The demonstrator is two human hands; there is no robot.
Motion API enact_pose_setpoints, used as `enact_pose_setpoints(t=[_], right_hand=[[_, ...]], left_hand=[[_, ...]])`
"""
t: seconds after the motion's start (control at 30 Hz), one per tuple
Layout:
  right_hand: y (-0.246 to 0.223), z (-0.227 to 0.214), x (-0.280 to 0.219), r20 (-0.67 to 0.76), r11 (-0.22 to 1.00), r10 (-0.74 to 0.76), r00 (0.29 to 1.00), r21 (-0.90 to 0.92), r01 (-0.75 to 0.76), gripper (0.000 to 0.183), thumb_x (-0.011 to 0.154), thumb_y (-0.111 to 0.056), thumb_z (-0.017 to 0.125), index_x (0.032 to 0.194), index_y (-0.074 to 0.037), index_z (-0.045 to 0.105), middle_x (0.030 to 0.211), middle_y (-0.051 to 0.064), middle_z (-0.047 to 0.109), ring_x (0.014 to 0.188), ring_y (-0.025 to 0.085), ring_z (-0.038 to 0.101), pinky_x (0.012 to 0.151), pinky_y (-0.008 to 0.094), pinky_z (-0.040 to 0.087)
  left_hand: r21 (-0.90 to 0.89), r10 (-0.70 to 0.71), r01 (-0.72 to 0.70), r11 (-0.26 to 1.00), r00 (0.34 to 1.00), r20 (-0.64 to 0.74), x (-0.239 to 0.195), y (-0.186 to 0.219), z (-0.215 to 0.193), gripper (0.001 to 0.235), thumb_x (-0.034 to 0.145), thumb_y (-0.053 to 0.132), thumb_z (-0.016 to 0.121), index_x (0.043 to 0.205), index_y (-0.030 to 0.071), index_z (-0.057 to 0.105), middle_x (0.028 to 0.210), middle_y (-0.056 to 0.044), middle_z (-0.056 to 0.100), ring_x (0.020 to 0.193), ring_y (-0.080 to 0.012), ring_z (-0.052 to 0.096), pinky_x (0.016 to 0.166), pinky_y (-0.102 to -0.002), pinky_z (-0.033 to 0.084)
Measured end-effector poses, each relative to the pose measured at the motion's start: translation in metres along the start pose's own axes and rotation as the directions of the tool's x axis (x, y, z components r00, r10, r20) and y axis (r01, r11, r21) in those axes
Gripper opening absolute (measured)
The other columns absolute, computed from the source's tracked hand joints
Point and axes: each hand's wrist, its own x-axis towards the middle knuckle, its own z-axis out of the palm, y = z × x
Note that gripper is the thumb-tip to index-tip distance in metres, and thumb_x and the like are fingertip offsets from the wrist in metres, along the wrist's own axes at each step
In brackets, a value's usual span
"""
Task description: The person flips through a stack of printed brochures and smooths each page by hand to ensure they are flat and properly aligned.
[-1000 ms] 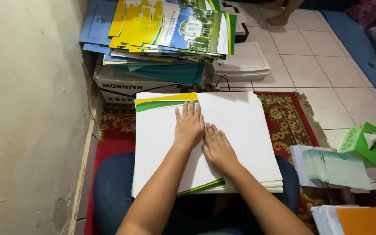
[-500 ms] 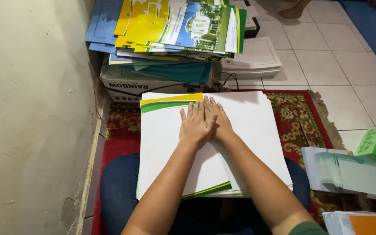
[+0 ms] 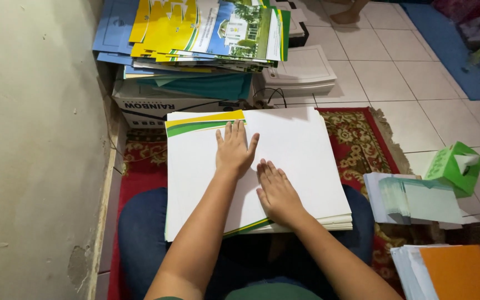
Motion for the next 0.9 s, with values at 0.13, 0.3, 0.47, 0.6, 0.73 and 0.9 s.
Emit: enact_pose_setpoints(t=[0.13, 0.3, 0.47, 0.6, 0.73, 0.9], right_hand=[[0.006, -0.007, 0.036, -0.018, 1.0, -0.015, 1.0, 0.017, 0.015, 0.064, 0.105, -0.038, 0.025, 0.161, -0.006, 0.019, 0.17, 0.014, 0.014, 0.156, 0.03, 0.011, 0.125, 0.044, 0.003], [0.017, -0.017, 0.116, -0.128, 0.999, -0.039, 0.991, 0.007, 0.04, 0.076, 0.094, -0.028, 0.047, 0.162, -0.008, 0.021, 0.169, 0.013, 0.019, 0.157, 0.03, 0.012, 0.125, 0.048, 0.013], [0.039, -0.006, 0.194, -0.146, 0.994, -0.09, 0.985, -0.08, 0.079, 0.072, 0.097, -0.031, 0.044, 0.162, -0.008, 0.024, 0.169, 0.01, 0.023, 0.157, 0.028, 0.018, 0.125, 0.047, 0.016], [0.043, -0.005, 0.203, -0.156, 0.992, -0.11, 0.982, -0.083, 0.098, 0.072, 0.099, -0.035, 0.04, 0.163, -0.007, 0.022, 0.17, 0.011, 0.022, 0.157, 0.028, 0.017, 0.127, 0.046, 0.013], [0.061, 0.006, 0.187, -0.173, 0.988, -0.112, 0.979, -0.125, 0.09, 0.069, 0.1, -0.029, 0.041, 0.163, -0.005, 0.022, 0.171, 0.013, 0.019, 0.157, 0.029, 0.016, 0.126, 0.046, 0.018], [0.044, 0.005, 0.132, -0.198, 0.992, -0.105, 0.975, -0.086, 0.089, 0.068, 0.101, -0.029, 0.038, 0.161, -0.002, 0.022, 0.17, 0.014, 0.018, 0.157, 0.028, 0.016, 0.126, 0.046, 0.016]], left_hand=[[-0.011, -0.01, 0.01, 1.0, 1.0, 0.029, 0.001, 0.001, -0.005, 0.087, 0.102, 0.065, 0.01, 0.155, 0.001, 0.034, 0.163, -0.019, 0.033, 0.155, -0.0338, 0.023, 0.124, -0.058, 0.005], [-0.078, 0.004, -0.003, 0.997, 1.0, 0.01, 0.001, 0.002, -0.012, 0.087, 0.101, 0.063, 0.009, 0.156, -0.002, 0.03, 0.161, -0.023, 0.034, 0.153, -0.037, 0.025, 0.123, -0.06, 0.007], [-0.082, -0.007, 0.005, 0.997, 1.0, -0.019, 0.004, -0.002, -0.004, 0.088, 0.101, 0.063, 0.012, 0.156, -0.003, 0.028, 0.161, -0.025, 0.032, 0.152, -0.0372, 0.027, 0.123, -0.06, 0.009], [-0.078, -0.019, 0.018, 0.997, 1.0, -0.01, 0.011, -0.007, 0.006, 0.09, 0.098, 0.067, 0.011, 0.158, 0.001, 0.026, 0.162, -0.022, 0.031, 0.153, -0.0359, 0.024, 0.123, -0.059, 0.007], [-0.037, -0.013, 0.013, 0.999, 1.0, 0.001, 0.007, -0.013, -0.003, 0.085, 0.1, 0.062, 0.011, 0.157, 0.001, 0.028, 0.163, -0.022, 0.031, 0.154, -0.0351, 0.024, 0.124, -0.059, 0.007], [0.035, 0.02, -0.02, 0.999, 1.0, -0.012, -0.003, 0.002, -0.004, 0.081, 0.101, 0.056, 0.014, 0.157, 0.0, 0.027, 0.163, -0.022, 0.03, 0.154, -0.0356, 0.021, 0.123, -0.059, 0.006]])
